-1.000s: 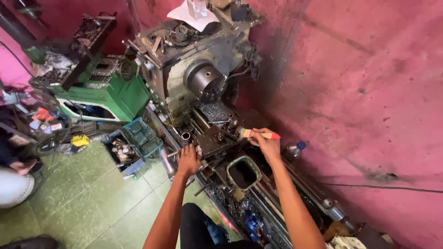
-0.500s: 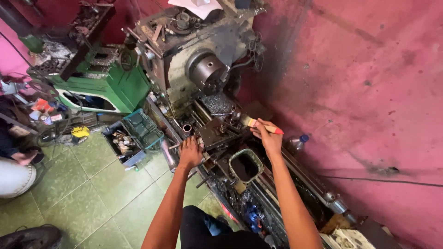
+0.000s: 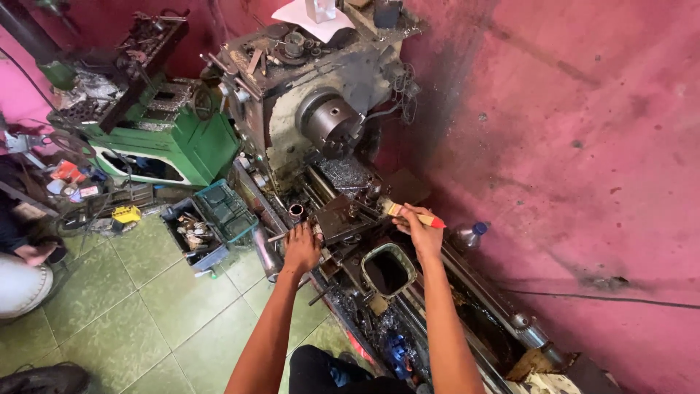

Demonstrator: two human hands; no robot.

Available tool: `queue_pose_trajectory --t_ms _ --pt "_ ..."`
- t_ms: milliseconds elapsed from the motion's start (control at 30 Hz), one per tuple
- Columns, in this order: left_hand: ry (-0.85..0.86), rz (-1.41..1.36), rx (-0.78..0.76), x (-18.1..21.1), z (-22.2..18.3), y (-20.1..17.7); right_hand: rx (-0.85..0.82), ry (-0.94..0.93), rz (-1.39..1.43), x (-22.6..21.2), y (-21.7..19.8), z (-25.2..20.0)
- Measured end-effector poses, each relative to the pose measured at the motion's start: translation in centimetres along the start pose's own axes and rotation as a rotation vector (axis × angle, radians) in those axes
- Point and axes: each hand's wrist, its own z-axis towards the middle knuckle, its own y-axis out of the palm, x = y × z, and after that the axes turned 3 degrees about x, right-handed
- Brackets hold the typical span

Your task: Cleaning metal shavings and debris from a lathe machine using a small brush

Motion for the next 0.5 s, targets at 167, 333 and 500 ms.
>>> queue_pose_trajectory --t_ms 167,333,500 --pt "0.008 0.009 0.026 0.0 0.2 0.0 0.052 -0.043 0.079 0.2 0.4 -0.1" --pt "0.001 -0.020 0.011 0.3 0.1 -0.3 0.066 0.009 0.118 2.4 -0.2 -0.2" --pt "-0.010 -0.002 -0.002 0.2 0.2 -0.3 0.162 -0.016 0.180 0.8 0.9 -1.9"
